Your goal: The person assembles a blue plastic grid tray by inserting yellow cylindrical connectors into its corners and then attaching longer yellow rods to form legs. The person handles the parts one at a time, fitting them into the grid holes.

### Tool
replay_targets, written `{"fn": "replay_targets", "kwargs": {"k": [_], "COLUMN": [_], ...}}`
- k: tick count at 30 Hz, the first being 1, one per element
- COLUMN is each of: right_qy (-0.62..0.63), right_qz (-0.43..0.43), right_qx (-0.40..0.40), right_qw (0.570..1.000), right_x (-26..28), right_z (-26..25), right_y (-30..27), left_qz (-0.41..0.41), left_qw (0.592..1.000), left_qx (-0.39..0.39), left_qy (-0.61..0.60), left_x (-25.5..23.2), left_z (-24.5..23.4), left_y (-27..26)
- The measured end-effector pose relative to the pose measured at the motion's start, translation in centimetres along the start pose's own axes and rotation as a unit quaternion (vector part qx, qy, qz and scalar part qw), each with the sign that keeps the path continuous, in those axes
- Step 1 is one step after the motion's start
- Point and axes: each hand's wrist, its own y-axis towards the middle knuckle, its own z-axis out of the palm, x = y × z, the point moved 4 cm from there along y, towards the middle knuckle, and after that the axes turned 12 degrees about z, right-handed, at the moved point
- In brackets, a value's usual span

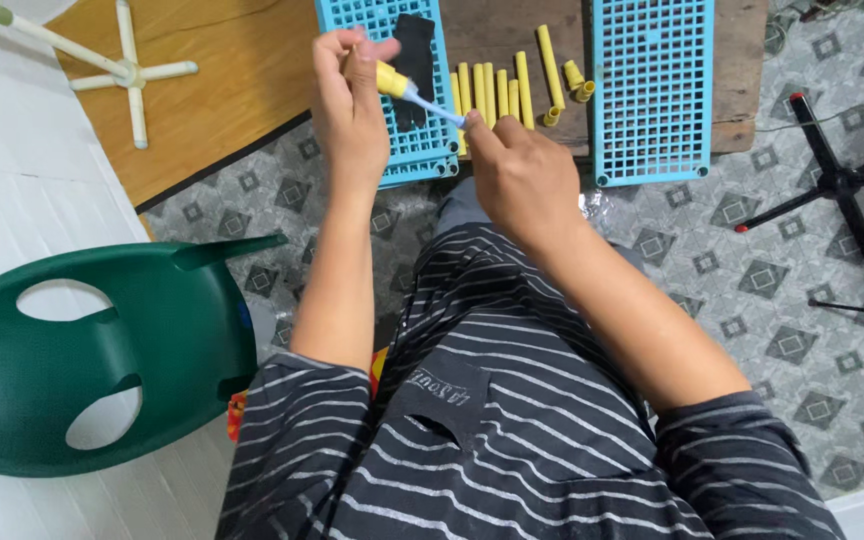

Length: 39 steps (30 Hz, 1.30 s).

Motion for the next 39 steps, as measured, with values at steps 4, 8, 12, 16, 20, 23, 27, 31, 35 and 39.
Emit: {"fn": "replay_targets", "kwargs": {"k": [4,8,12,16,20,23,27,31,35,39], "right_qy": [-0.021,0.081,0.165,0.234,0.232,0.192,0.148,0.051,0.018,0.023], "right_qz": [0.108,0.114,0.152,0.099,0.065,0.048,0.000,-0.025,-0.050,-0.035], "right_qx": [0.100,0.042,0.063,0.040,0.032,0.025,0.002,-0.054,-0.066,-0.055], "right_qw": [0.989,0.989,0.972,0.966,0.970,0.980,0.989,0.997,0.996,0.998], "right_x": [-1.9,-3.2,-3.0,-1.5,0.0,0.9,1.7,2.3,1.9,1.5], "right_z": [-0.1,-1.4,-2.3,-3.8,-5.6,-6.5,-7.0,-7.3,-7.4,-6.0], "right_y": [-0.4,-1.3,-1.5,-2.3,-2.7,-2.4,-2.1,-2.1,-2.3,-2.5], "left_qz": [-0.024,-0.018,-0.141,-0.219,-0.261,-0.273,-0.273,-0.237,-0.195,-0.144], "left_qw": [0.986,0.997,0.948,0.859,0.793,0.773,0.782,0.830,0.886,0.913], "left_qx": [-0.108,-0.067,-0.070,-0.077,-0.083,-0.077,-0.070,-0.063,-0.028,0.043], "left_qy": [0.123,-0.033,-0.276,-0.457,-0.544,-0.567,-0.555,-0.500,-0.419,-0.379], "left_x": [1.2,0.6,-0.1,-0.7,-1.2,-1.6,-1.8,-2.1,-2.9,-4.0], "left_z": [-3.9,-5.3,-4.4,-2.8,-1.6,-0.9,0.0,0.6,0.4,1.6], "left_y": [1.3,0.7,-0.3,-1.7,-2.5,-2.9,-3.1,-3.0,-2.9,-2.7]}}
